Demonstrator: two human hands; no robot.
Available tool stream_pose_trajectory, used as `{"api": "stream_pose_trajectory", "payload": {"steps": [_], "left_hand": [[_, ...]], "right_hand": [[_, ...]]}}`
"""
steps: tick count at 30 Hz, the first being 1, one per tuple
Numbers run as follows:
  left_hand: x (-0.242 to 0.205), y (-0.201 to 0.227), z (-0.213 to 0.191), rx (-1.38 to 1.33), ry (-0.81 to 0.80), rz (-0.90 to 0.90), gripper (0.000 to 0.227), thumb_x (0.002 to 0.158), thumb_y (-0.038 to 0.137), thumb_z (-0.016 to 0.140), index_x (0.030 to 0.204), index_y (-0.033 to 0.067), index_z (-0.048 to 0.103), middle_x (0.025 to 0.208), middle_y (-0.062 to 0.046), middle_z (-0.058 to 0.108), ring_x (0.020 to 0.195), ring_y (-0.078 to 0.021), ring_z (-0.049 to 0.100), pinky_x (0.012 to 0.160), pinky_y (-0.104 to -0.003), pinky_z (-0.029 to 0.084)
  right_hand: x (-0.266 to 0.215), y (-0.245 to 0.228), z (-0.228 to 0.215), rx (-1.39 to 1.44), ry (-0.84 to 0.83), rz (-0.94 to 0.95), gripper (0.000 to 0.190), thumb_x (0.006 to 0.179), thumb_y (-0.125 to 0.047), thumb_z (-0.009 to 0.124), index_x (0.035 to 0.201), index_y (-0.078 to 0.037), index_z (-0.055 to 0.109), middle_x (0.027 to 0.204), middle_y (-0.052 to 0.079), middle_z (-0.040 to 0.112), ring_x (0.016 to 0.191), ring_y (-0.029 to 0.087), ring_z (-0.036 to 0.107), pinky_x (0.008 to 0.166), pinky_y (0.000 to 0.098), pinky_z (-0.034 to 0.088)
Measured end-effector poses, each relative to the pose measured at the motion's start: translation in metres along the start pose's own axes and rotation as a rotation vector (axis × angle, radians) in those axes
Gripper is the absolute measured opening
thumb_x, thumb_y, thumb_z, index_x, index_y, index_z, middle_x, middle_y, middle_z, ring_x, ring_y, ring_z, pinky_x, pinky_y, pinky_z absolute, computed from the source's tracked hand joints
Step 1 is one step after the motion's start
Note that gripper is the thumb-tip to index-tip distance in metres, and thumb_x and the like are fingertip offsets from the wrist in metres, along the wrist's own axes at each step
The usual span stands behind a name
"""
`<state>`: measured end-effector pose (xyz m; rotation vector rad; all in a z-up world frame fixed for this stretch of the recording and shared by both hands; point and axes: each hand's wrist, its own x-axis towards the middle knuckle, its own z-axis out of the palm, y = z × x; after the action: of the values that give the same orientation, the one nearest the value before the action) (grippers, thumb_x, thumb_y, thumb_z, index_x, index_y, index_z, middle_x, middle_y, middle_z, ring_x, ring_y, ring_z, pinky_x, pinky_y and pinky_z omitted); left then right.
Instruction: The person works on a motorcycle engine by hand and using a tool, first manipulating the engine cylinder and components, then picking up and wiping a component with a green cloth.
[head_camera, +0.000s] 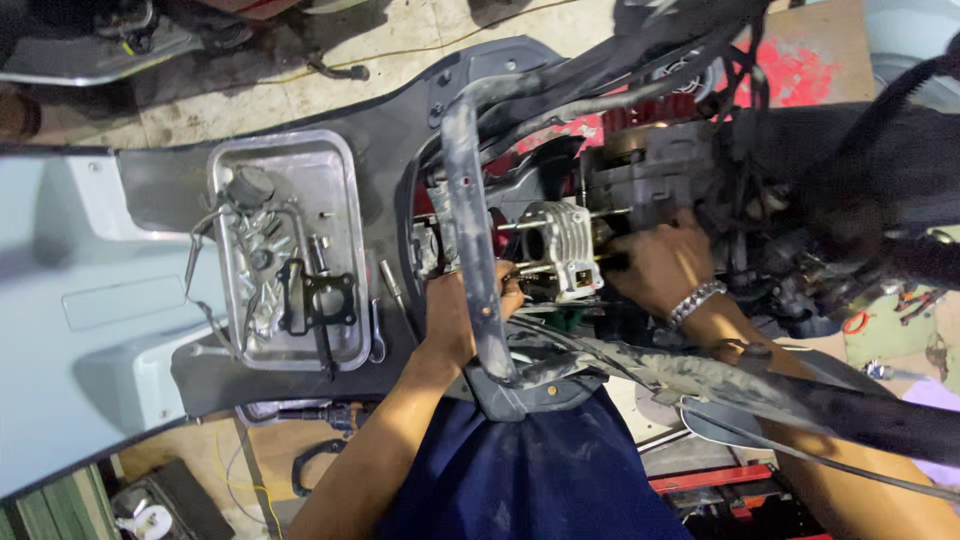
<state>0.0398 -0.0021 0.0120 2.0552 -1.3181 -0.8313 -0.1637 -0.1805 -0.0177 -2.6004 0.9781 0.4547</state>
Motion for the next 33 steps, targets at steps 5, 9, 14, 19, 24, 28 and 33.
{"api": "stream_pose_trajectory", "payload": {"steps": [5, 9, 14, 19, 24, 28, 33], "left_hand": [[0.001, -0.004, 0.007, 0.101, 0.049, 0.131, 0.025, 0.081, 0.026, 0.073, 0.098, 0.0085, 0.074, 0.084, -0.008, 0.071, 0.078, -0.028, 0.072, 0.068, -0.041, 0.055], [-0.001, -0.013, 0.014, 0.181, 0.126, 0.321, 0.018, 0.084, 0.017, 0.073, 0.099, 0.0073, 0.073, 0.089, -0.007, 0.07, 0.081, -0.0266, 0.07, 0.071, -0.036, 0.057], [0.001, -0.013, 0.013, 0.167, 0.109, 0.299, 0.029, 0.079, 0.026, 0.085, 0.095, 0.0039, 0.072, 0.083, -0.011, 0.067, 0.072, -0.0283, 0.065, 0.066, -0.037, 0.055], [0.004, -0.009, 0.009, 0.091, 0.181, 0.215, 0.031, 0.079, 0.028, 0.087, 0.093, 0.0029, 0.072, 0.077, -0.013, 0.067, 0.068, -0.0296, 0.068, 0.061, -0.04, 0.054], [0.005, -0.009, 0.014, -0.008, 0.177, 0.039, 0.029, 0.077, 0.027, 0.086, 0.091, 0.0055, 0.073, 0.082, -0.013, 0.071, 0.075, -0.0333, 0.071, 0.065, -0.042, 0.056], [0.001, -0.016, 0.013, -0.057, 0.167, 0.097, 0.026, 0.075, 0.023, 0.084, 0.088, 0.0046, 0.071, 0.083, -0.013, 0.07, 0.077, -0.0333, 0.07, 0.067, -0.043, 0.056], [-0.011, -0.01, 0.028, -0.124, 0.322, 0.038, 0.031, 0.075, 0.02, 0.085, 0.096, 0.0042, 0.069, 0.085, -0.013, 0.07, 0.081, -0.0328, 0.071, 0.073, -0.041, 0.057]], "right_hand": [[0.003, 0.003, 0.01, -0.102, -0.014, 0.023, 0.037, 0.072, -0.05, 0.076, 0.102, -0.028, 0.081, 0.081, 0.014, 0.075, 0.078, 0.033, 0.073, 0.098, 0.0485, 0.045], [0.004, 0.006, 0.007, -0.096, -0.033, -0.014, 0.036, 0.067, -0.041, 0.077, 0.1, -0.026, 0.081, 0.078, 0.014, 0.075, 0.078, 0.031, 0.073, 0.109, 0.0505, 0.038], [0.002, 0.006, 0.001, 0.004, -0.051, -0.036, 0.042, 0.065, -0.04, 0.08, 0.105, -0.026, 0.08, 0.078, 0.016, 0.075, 0.079, 0.033, 0.073, 0.106, 0.049, 0.039], [-0.005, 0.006, 0.002, 0.05, 0.167, -0.115, 0.035, 0.07, -0.043, 0.08, 0.098, -0.024, 0.082, 0.083, 0.012, 0.077, 0.086, 0.032, 0.073, 0.107, 0.0514, 0.039], [-0.001, 0.01, 0.002, 0.086, 0.056, -0.07, 0.034, 0.073, -0.043, 0.079, 0.103, -0.028, 0.082, 0.088, 0.008, 0.078, 0.088, 0.031, 0.072, 0.105, 0.0475, 0.041], [0.003, 0.011, 0.002, 0.102, -0.039, 0.006, 0.043, 0.072, -0.047, 0.08, 0.112, -0.029, 0.079, 0.089, 0.01, 0.077, 0.088, 0.032, 0.071, 0.098, 0.0451, 0.046], [-0.005, 0.005, 0.007, 0.002, 0.008, -0.042, 0.035, 0.076, -0.043, 0.076, 0.107, -0.027, 0.079, 0.092, 0.008, 0.078, 0.086, 0.027, 0.073, 0.1, 0.0469, 0.042]]}}
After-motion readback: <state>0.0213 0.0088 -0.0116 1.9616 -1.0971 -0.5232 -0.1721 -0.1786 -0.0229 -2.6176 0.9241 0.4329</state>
